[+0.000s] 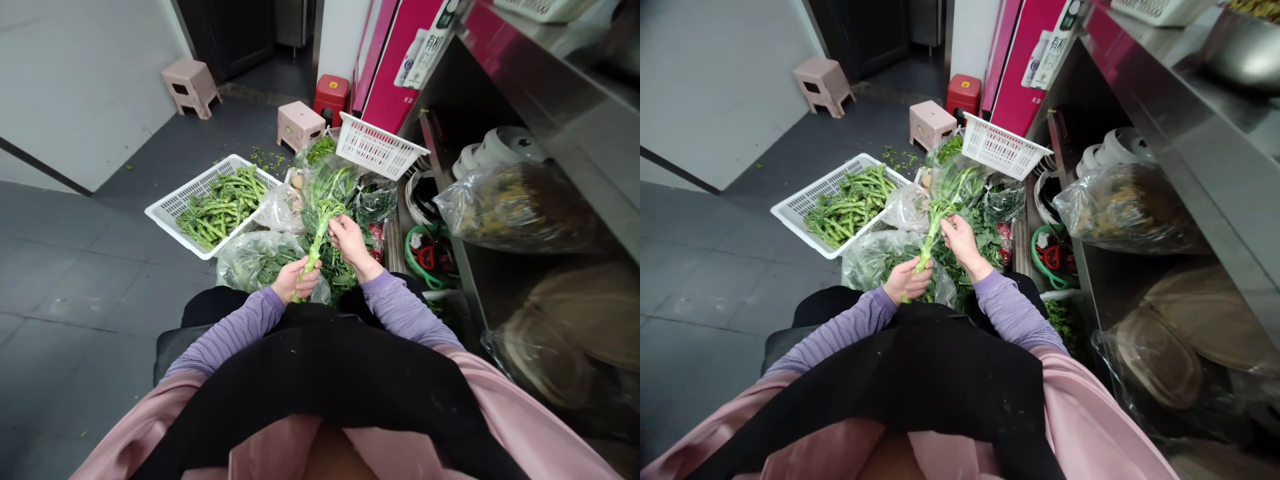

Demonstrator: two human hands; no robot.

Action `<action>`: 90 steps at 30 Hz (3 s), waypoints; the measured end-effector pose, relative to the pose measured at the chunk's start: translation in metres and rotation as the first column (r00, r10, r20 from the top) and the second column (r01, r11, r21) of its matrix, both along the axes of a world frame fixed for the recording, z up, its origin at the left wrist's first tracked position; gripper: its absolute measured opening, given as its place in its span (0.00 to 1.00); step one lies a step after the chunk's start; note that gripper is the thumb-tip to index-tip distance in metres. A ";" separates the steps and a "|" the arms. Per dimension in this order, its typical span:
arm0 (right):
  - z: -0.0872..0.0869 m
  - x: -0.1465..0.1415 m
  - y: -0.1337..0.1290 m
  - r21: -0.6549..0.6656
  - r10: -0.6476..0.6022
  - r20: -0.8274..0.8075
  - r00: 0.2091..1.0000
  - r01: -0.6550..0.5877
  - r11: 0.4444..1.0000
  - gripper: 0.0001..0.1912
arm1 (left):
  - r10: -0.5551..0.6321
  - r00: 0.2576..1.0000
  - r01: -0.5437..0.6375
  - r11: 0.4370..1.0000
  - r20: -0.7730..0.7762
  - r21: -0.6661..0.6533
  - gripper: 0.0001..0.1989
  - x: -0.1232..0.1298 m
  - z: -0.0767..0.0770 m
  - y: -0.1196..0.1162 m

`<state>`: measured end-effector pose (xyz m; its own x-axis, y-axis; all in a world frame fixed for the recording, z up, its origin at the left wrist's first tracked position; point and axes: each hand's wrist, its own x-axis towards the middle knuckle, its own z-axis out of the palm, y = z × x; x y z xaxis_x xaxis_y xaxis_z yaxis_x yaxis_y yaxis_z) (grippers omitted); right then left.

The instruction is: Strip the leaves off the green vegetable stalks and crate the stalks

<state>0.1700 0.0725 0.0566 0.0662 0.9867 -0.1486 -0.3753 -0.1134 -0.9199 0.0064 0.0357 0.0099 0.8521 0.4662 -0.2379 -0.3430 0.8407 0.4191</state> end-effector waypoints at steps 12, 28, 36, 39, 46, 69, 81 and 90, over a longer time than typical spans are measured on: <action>-0.028 0.014 -0.018 -0.120 -0.112 0.060 0.992 0.119 0.986 0.08 | 0.407 0.841 -0.179 0.830 -0.355 0.528 0.16 0.006 -0.003 -0.001; -0.010 -0.012 -0.005 -0.259 -0.070 -0.242 0.968 0.005 0.966 0.07 | 0.600 0.660 -0.294 0.760 -0.453 0.579 0.14 0.014 -0.012 -0.009; -0.014 0.038 0.009 -0.231 -0.274 -0.321 0.907 0.206 0.951 0.07 | 0.319 0.887 -0.189 0.911 -0.335 0.368 0.21 0.009 -0.002 -0.012; -0.013 0.047 0.003 -0.159 -0.059 -0.146 0.988 0.035 0.987 0.09 | 0.483 0.741 -0.173 0.808 -0.466 0.562 0.19 0.012 -0.006 -0.011; -0.014 0.023 -0.009 -0.041 0.050 -0.136 0.989 -0.057 0.998 0.14 | 0.748 0.478 -0.160 0.590 -0.461 0.792 0.16 0.014 -0.015 -0.009; -0.035 0.034 -0.002 0.020 -0.294 0.240 0.925 0.298 0.954 0.09 | 0.106 0.969 -0.065 0.981 -0.224 0.185 0.17 0.006 -0.007 -0.022; -0.031 0.030 -0.012 -0.156 0.160 -0.502 0.850 -0.271 0.950 0.15 | 0.201 0.947 -0.122 0.947 -0.251 0.298 0.19 0.001 -0.018 -0.024; -0.060 -0.037 -0.050 -0.393 0.364 -0.324 0.873 -0.474 0.788 0.12 | 0.504 0.812 -0.508 0.859 -0.293 0.067 0.15 -0.020 -0.007 -0.016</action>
<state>0.1325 0.0221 -0.0032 -0.4268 0.7279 -0.5368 -0.3771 -0.6827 -0.6259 -0.0140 0.0196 0.0028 0.3872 0.8072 -0.4455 -0.5862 0.5885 0.5567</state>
